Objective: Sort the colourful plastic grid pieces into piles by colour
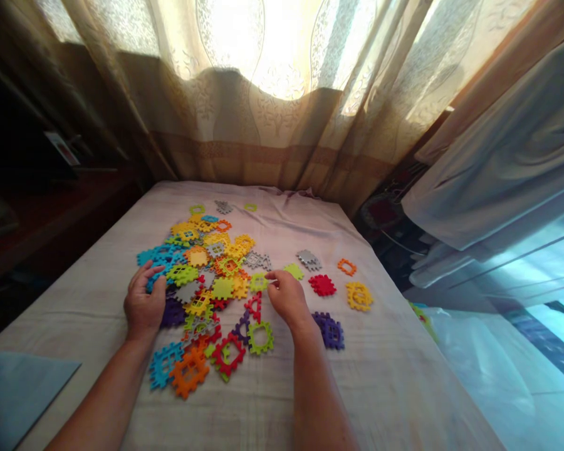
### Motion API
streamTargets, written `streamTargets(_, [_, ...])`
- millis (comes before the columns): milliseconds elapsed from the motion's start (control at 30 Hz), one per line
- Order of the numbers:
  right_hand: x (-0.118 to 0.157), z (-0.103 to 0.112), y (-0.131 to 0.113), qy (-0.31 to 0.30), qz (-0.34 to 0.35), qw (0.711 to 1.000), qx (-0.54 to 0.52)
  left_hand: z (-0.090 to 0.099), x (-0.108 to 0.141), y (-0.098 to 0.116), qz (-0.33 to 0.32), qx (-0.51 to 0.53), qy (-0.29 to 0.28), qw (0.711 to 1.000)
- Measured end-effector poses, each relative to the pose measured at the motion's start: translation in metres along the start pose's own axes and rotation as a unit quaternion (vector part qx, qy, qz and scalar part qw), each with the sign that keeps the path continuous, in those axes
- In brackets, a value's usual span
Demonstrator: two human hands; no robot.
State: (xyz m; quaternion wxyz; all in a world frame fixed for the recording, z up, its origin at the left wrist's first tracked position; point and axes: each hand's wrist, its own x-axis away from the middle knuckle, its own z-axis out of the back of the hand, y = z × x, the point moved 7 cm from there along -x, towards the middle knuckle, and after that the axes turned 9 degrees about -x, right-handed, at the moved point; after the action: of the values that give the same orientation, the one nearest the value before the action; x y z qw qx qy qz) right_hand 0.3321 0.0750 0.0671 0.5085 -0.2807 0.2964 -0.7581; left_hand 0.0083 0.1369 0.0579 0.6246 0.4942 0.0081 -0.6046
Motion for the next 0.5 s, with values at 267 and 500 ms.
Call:
streamTargets(267, [0.015,-0.016,-0.008,-0.137,0.012,0.986,0.093,0.001,0.0,0.001,-0.003,-0.001,-0.001,1.0])
streamTargets(500, [0.024,-0.031,-0.022,-0.14,0.049,0.967,0.209,0.0,-0.001,-0.002,-0.005,-0.003,-0.003,1.0])
